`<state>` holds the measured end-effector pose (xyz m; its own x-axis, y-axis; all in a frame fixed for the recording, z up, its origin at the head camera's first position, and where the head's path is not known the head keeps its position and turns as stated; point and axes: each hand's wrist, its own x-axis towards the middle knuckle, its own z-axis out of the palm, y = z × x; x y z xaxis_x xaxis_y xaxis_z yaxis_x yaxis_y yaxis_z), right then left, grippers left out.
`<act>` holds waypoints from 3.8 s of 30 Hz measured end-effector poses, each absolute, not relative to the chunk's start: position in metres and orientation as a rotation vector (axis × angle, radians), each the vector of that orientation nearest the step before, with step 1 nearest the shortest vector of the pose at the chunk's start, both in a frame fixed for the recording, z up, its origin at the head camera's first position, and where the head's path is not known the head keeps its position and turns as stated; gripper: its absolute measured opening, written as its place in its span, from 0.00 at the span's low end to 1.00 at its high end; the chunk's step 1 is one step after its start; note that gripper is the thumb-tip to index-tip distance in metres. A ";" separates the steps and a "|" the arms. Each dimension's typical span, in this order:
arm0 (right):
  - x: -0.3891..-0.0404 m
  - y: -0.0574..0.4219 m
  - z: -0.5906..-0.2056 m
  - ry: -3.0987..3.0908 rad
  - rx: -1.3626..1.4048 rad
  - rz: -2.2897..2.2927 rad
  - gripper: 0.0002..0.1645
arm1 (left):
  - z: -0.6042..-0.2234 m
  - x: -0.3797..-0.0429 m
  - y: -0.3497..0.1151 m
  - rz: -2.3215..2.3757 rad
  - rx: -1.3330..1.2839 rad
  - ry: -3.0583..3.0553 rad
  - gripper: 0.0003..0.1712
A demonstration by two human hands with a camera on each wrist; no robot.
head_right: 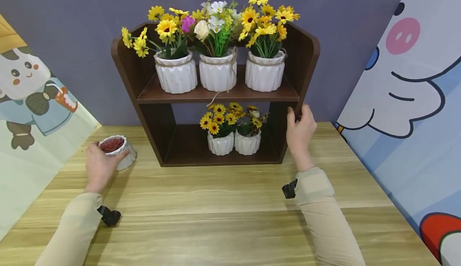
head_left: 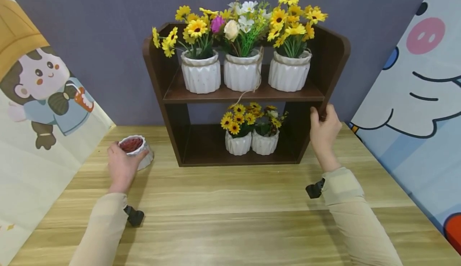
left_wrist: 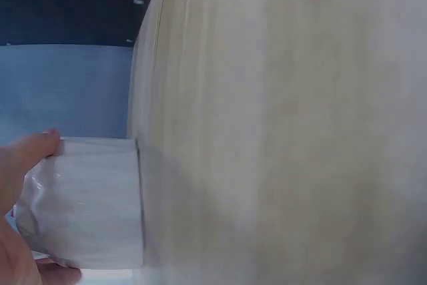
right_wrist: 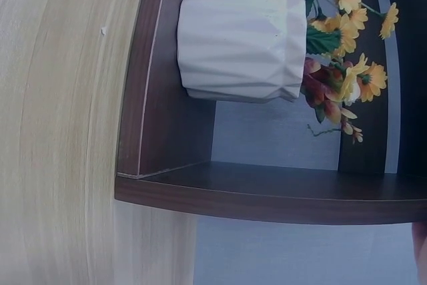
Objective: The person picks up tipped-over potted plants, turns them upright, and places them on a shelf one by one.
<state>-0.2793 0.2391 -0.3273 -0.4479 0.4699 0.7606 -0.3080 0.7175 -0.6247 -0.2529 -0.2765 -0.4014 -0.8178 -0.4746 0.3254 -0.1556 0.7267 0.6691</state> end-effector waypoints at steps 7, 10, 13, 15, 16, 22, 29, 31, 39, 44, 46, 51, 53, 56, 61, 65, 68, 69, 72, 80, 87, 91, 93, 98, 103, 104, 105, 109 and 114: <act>-0.280 0.238 -0.329 -1.844 -0.137 0.886 0.16 | -0.391 -0.257 -0.281 -0.831 0.466 -2.631 0.56; -0.280 0.238 -0.330 -1.851 -0.136 0.887 0.16 | -0.389 -0.261 -0.283 -0.823 0.481 -2.664 0.55; -0.280 0.238 -0.331 -1.858 -0.131 0.890 0.16 | -0.389 -0.264 -0.283 -0.828 0.501 -2.664 0.54; -0.280 0.238 -0.331 -1.857 -0.129 0.891 0.16 | -0.389 -0.264 -0.284 -0.841 0.509 -2.660 0.54; -0.280 0.238 -0.331 -1.857 -0.128 0.892 0.16 | -0.390 -0.264 -0.284 -0.848 0.512 -2.660 0.54; -0.280 0.238 -0.331 -1.851 -0.132 0.885 0.16 | -0.388 -0.259 -0.284 -0.870 0.532 -2.663 0.58; -0.281 0.240 -0.327 -1.838 -0.139 0.865 0.16 | -0.376 -0.249 -0.278 -0.843 0.493 -2.644 0.58; -0.281 0.241 -0.327 -1.840 -0.142 0.873 0.16 | -0.373 -0.246 -0.276 -0.836 0.473 -2.631 0.57; -0.280 0.239 -0.327 -1.841 -0.128 0.901 0.16 | -0.366 -0.227 -0.267 -0.730 0.361 -2.666 0.55; -0.280 0.238 -0.327 -1.830 -0.118 0.903 0.15 | -0.359 -0.215 -0.263 -0.714 0.333 -2.721 0.57; -0.281 0.239 -0.327 -1.827 -0.116 0.903 0.16 | -0.357 -0.211 -0.261 -0.703 0.314 -2.744 0.57; -0.281 0.240 -0.329 -1.837 -0.109 0.885 0.16 | -0.354 -0.201 -0.255 -0.662 0.252 -2.807 0.58; -0.281 0.240 -0.329 -1.842 -0.108 0.877 0.16 | -0.354 -0.198 -0.252 -0.642 0.222 -2.820 0.59; -0.280 0.241 -0.329 -1.851 -0.111 0.868 0.16 | -0.353 -0.193 -0.244 -0.633 0.157 -2.815 0.58; -0.280 0.240 -0.329 -1.840 -0.125 0.881 0.16 | -0.351 -0.188 -0.229 -0.599 0.045 -2.810 0.56; -0.280 0.239 -0.328 -1.844 -0.136 0.892 0.15 | -0.351 -0.186 -0.217 -0.572 -0.024 -2.807 0.54; -0.280 0.239 -0.327 -1.852 -0.137 0.890 0.16 | -0.350 -0.185 -0.208 -0.612 -0.054 -2.820 0.54; -0.280 0.239 -0.327 -1.854 -0.136 0.895 0.16 | -0.349 -0.185 -0.205 -0.626 -0.060 -2.826 0.55; -0.280 0.239 -0.327 -1.851 -0.137 0.905 0.16 | -0.348 -0.186 -0.198 -0.652 -0.079 -2.839 0.54; -0.279 0.240 -0.327 -1.844 -0.138 0.909 0.16 | -0.354 -0.191 -0.173 -0.662 -0.179 -2.814 0.54; -0.280 0.239 -0.327 -1.844 -0.131 0.893 0.16 | -0.358 -0.201 -0.145 -0.747 -0.209 -2.801 0.60; -0.280 0.239 -0.327 -1.854 -0.127 0.894 0.16 | -0.362 -0.208 -0.135 -0.760 -0.201 -2.798 0.60; -0.280 0.239 -0.327 -1.854 -0.126 0.901 0.16 | -0.364 -0.212 -0.131 -0.758 -0.186 -2.795 0.59; -0.279 0.238 -0.327 -1.838 -0.134 0.903 0.16 | -0.368 -0.222 -0.121 -0.752 -0.142 -2.787 0.57; -0.279 0.238 -0.327 -1.846 -0.137 0.902 0.16 | -0.371 -0.233 -0.115 -0.781 -0.093 -2.785 0.55; -0.279 0.239 -0.326 -1.846 -0.137 0.902 0.16 | -0.372 -0.235 -0.115 -0.787 -0.083 -2.781 0.55; -0.279 0.239 -0.326 -1.844 -0.136 0.900 0.16 | -0.373 -0.237 -0.114 -0.793 -0.076 -2.776 0.55; -0.279 0.239 -0.327 -1.836 -0.138 0.899 0.16 | -0.378 -0.246 -0.114 -0.805 -0.066 -2.750 0.53; -0.279 0.239 -0.327 -1.845 -0.136 0.905 0.16 | -0.381 -0.257 -0.113 -0.803 -0.063 -2.736 0.51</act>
